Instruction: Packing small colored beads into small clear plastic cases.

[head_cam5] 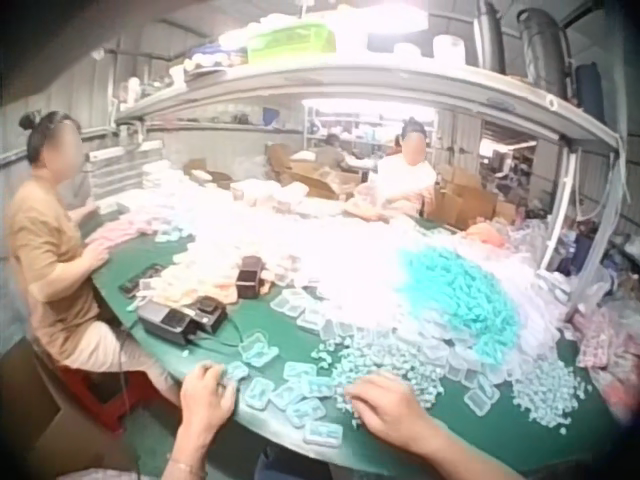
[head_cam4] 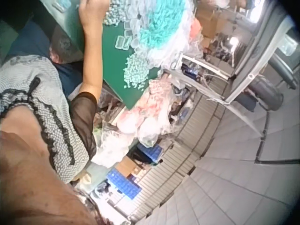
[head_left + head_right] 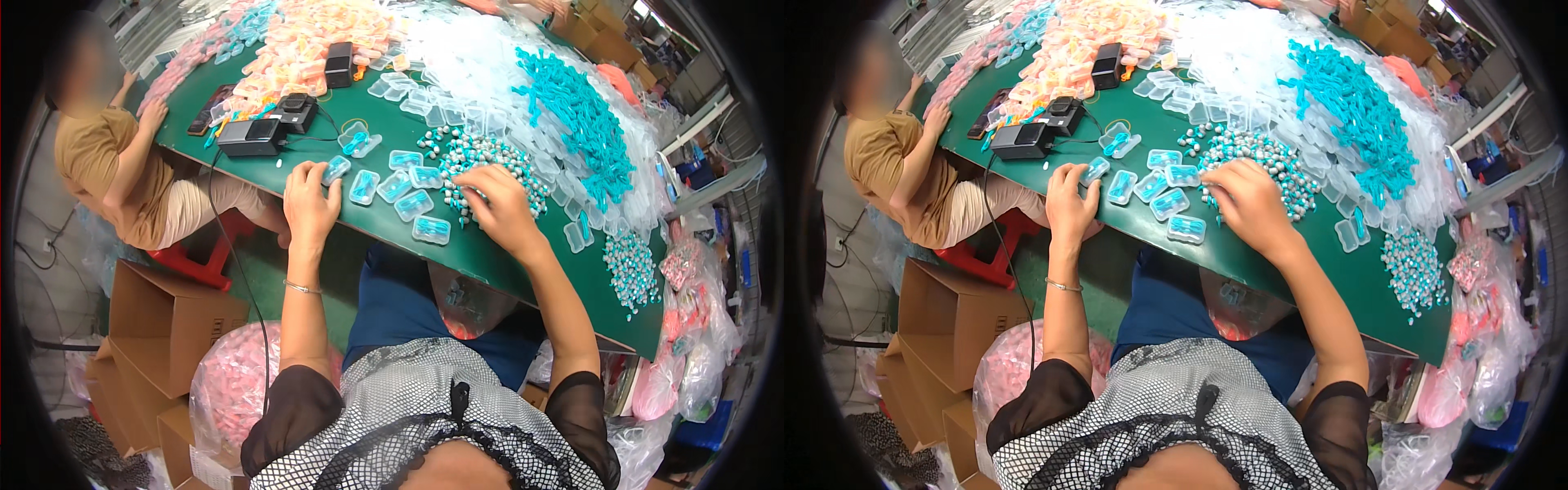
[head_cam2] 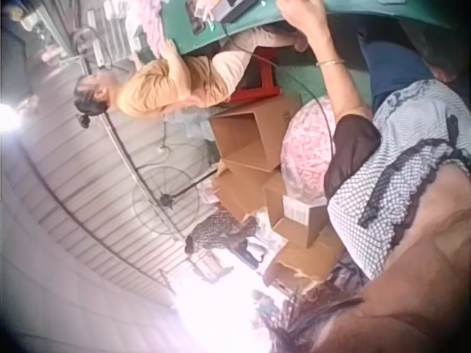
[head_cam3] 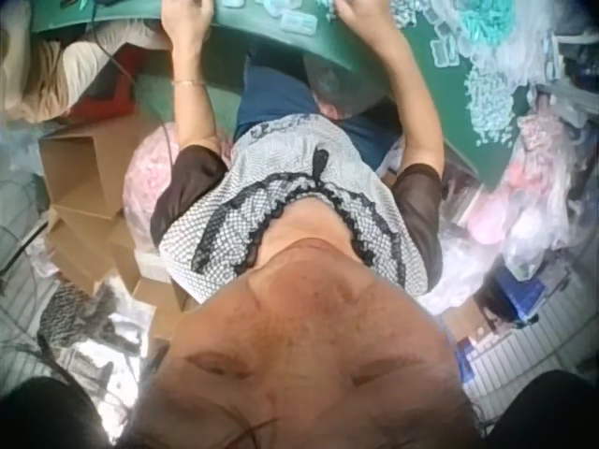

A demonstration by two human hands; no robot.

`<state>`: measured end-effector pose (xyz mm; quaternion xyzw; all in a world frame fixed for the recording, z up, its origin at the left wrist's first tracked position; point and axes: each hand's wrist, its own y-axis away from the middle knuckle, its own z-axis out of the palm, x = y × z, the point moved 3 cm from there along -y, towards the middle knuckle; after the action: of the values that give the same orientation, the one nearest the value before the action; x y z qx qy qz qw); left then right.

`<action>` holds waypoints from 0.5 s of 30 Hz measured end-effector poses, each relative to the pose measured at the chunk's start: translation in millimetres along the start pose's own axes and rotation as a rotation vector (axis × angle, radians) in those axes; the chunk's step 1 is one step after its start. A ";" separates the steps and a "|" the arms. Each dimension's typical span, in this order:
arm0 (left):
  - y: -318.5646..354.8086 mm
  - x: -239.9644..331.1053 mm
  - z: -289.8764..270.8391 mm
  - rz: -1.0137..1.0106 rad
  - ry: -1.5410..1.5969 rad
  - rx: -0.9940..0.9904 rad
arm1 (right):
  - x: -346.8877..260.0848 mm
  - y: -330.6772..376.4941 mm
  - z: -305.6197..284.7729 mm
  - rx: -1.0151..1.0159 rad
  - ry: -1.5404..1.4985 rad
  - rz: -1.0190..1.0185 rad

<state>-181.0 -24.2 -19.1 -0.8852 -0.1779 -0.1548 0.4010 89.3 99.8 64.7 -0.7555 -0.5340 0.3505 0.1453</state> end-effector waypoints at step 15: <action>0.8 -8.1 -9.3 -0.105 0.254 0.138 | 15.3 -93.8 122.7 -0.080 0.374 -0.260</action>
<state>-189.0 -33.3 -17.2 -0.8184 -0.1818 -0.2737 0.4714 -58.0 131.1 27.3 -0.7372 -0.6043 0.1611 0.2558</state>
